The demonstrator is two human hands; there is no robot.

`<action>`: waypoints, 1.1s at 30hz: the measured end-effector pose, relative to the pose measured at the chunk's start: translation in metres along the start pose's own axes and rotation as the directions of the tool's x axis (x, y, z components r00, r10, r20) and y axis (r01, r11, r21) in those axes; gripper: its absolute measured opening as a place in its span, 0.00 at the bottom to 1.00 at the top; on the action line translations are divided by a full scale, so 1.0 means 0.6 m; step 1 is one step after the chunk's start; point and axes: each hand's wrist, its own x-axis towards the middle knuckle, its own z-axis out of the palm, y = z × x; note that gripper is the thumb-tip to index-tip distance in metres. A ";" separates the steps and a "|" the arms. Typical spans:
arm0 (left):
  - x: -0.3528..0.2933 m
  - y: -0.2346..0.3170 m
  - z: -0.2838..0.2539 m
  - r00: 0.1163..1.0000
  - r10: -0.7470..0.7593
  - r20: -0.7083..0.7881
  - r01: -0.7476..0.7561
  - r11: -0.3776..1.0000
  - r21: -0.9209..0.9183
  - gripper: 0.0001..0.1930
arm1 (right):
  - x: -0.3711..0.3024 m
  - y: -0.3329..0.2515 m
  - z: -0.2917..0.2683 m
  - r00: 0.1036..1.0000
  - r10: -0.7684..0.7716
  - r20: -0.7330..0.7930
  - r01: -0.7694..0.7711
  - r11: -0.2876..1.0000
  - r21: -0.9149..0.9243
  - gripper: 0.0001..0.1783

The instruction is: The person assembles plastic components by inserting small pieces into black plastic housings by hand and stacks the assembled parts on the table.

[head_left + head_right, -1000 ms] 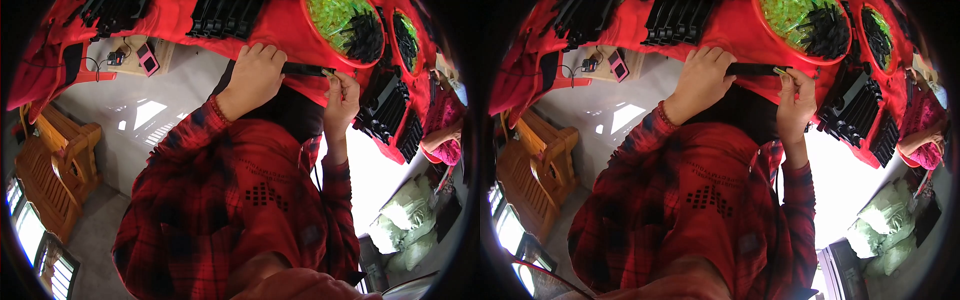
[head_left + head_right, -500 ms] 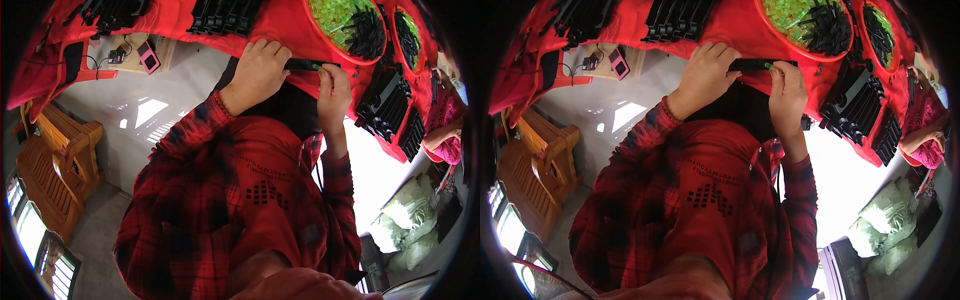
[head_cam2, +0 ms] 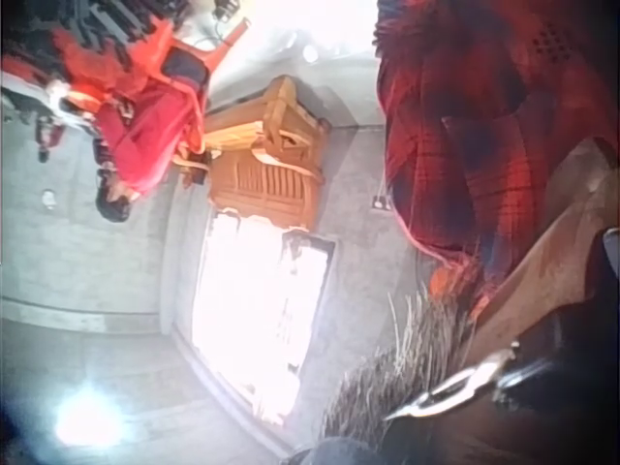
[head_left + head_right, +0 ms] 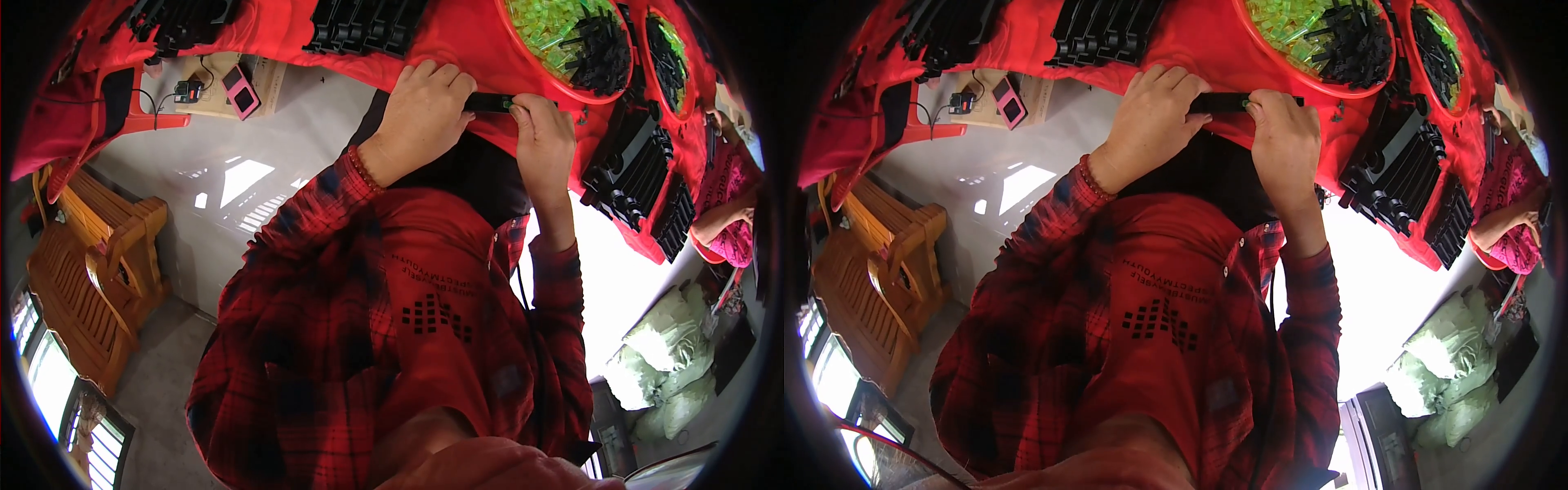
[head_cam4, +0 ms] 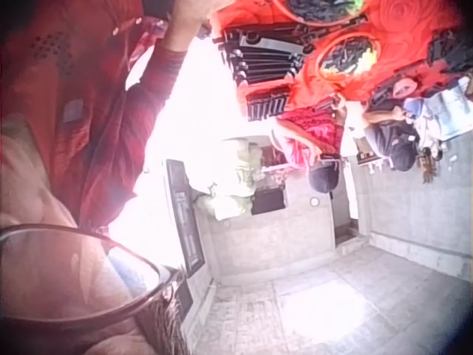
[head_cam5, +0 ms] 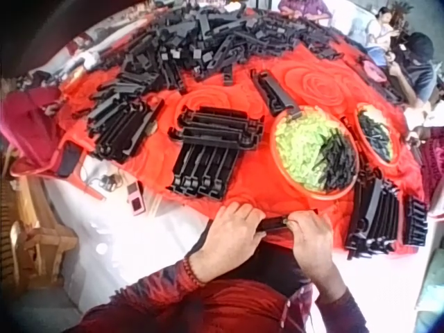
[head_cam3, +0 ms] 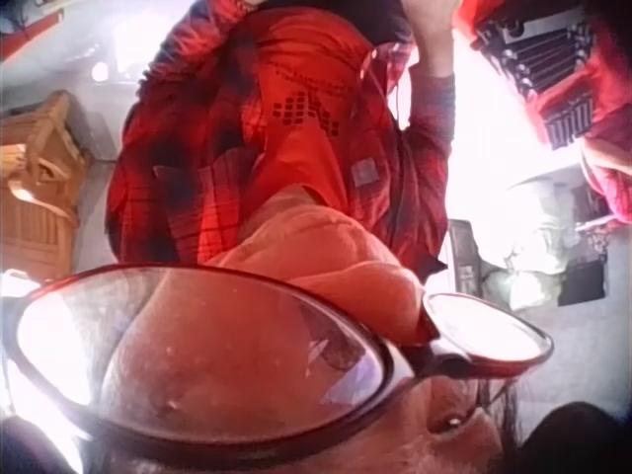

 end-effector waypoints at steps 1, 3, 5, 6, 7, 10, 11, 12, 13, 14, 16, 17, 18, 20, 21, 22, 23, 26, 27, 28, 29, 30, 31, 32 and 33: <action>0.000 0.000 0.000 1.000 0.002 -0.007 -0.002 1.000 -0.003 0.16 | -0.001 -0.001 0.001 1.000 0.001 0.002 -0.001 1.000 0.000 0.05; 0.000 -0.001 0.001 1.000 0.003 -0.013 -0.003 1.000 -0.006 0.16 | -0.003 -0.002 0.003 0.999 0.040 -0.026 -0.040 0.999 -0.012 0.05; 0.000 -0.002 0.003 1.000 0.011 -0.021 -0.011 1.000 -0.012 0.16 | -0.004 0.002 0.008 0.999 0.027 -0.033 -0.028 0.999 -0.019 0.05; 0.000 -0.003 0.003 1.000 0.010 -0.019 -0.010 1.000 -0.013 0.16 | -0.004 0.004 0.010 0.999 0.015 -0.041 -0.016 0.999 -0.027 0.05; 0.000 -0.003 0.003 1.000 0.002 -0.012 -0.003 1.000 -0.016 0.16 | -0.004 0.004 0.010 0.999 0.016 -0.039 -0.018 0.999 -0.027 0.05; 0.002 -0.002 0.003 1.000 -0.004 -0.009 0.004 0.999 -0.033 0.16 | -0.004 0.002 0.012 0.999 0.038 -0.035 -0.038 0.999 -0.014 0.05; 0.002 -0.003 0.003 1.000 -0.001 -0.014 0.001 0.999 -0.044 0.16 | -0.004 0.002 0.014 0.998 0.044 -0.043 -0.045 0.999 -0.013 0.05; 0.002 -0.005 0.006 1.000 -0.002 -0.011 0.001 0.999 -0.047 0.16 | -0.006 0.003 0.015 0.997 0.051 -0.050 -0.052 0.999 -0.012 0.06; 0.003 -0.009 0.009 0.999 0.017 -0.028 -0.019 0.997 -0.077 0.16 | -0.006 0.003 0.018 0.997 0.054 -0.048 -0.055 0.998 -0.014 0.06; 0.003 -0.011 0.012 0.998 0.036 -0.046 -0.041 0.994 -0.106 0.16 | -0.005 0.004 0.022 0.997 0.030 -0.071 -0.030 1.000 -0.001 0.06; 0.004 -0.009 0.010 0.999 0.023 -0.037 -0.027 0.993 -0.116 0.16 | -0.004 0.006 0.024 0.996 0.006 -0.093 -0.005 1.000 0.009 0.06; 0.004 -0.007 0.009 0.999 0.011 -0.030 -0.015 0.992 -0.123 0.16 | -0.004 0.006 0.023 0.997 0.007 -0.076 -0.007 1.000 0.001 0.06; 0.004 -0.007 0.008 0.999 0.015 -0.031 -0.019 0.992 -0.123 0.16 | -0.004 0.006 0.022 0.998 0.007 -0.060 -0.008 1.000 -0.007 0.06; 0.004 -0.008 0.006 1.000 0.018 -0.017 -0.019 0.995 -0.099 0.16 | -0.006 0.005 0.019 0.998 0.019 -0.056 -0.020 1.000 -0.010 0.06; 0.004 -0.009 0.002 0.999 0.025 -0.023 -0.027 0.995 -0.095 0.16 | -0.004 0.005 0.020 0.998 0.030 -0.051 -0.031 0.999 -0.012 0.07; 0.003 -0.008 -0.003 0.999 0.045 0.004 -0.045 0.998 -0.044 0.16 | -0.010 0.003 0.018 0.998 0.025 -0.061 -0.026 1.000 -0.015 0.07; 0.004 -0.008 -0.007 0.998 0.063 0.031 -0.064 0.998 0.007 0.16 | -0.021 -0.001 0.015 0.990 0.120 -0.069 -0.118 0.993 0.028 0.06; 0.008 -0.013 -0.018 0.991 0.118 0.058 -0.124 0.987 0.102 0.17 | -0.023 -0.008 -0.003 0.981 0.124 -0.150 -0.124 0.992 0.014 0.05; 0.011 -0.015 -0.019 0.991 0.119 0.056 -0.124 0.987 0.105 0.17 | -0.021 -0.006 -0.010 0.974 0.041 -0.224 -0.055 0.997 -0.055 0.05; 0.015 -0.018 -0.018 0.986 0.156 0.060 -0.162 0.981 0.107 0.17 | -0.026 0.000 -0.011 0.979 0.096 -0.182 -0.099 0.995 -0.008 0.06; 0.017 -0.020 -0.018 0.979 0.193 0.065 -0.200 0.974 0.109 0.17 | -0.030 0.004 -0.012 0.978 0.095 -0.183 -0.098 0.995 -0.007 0.06; 0.020 -0.022 -0.016 0.979 0.195 0.063 -0.201 0.974 0.110 0.17 | -0.031 0.008 -0.013 0.985 0.130 -0.116 -0.120 0.989 0.087 0.06; 0.022 -0.023 -0.012 0.979 0.195 0.062 -0.201 0.974 0.105 0.17 | -0.033 0.011 -0.013 0.986 0.157 -0.045 -0.147 0.973 0.179 0.06; 0.023 -0.023 -0.008 0.979 0.195 0.061 -0.200 0.975 0.100 0.17 | -0.035 0.011 -0.010 0.987 0.156 -0.045 -0.145 0.973 0.179 0.06; 0.023 -0.023 -0.003 0.979 0.194 0.060 -0.199 0.975 0.101 0.17 | -0.038 0.011 -0.005 0.966 0.260 0.010 -0.244 0.889 0.387 0.06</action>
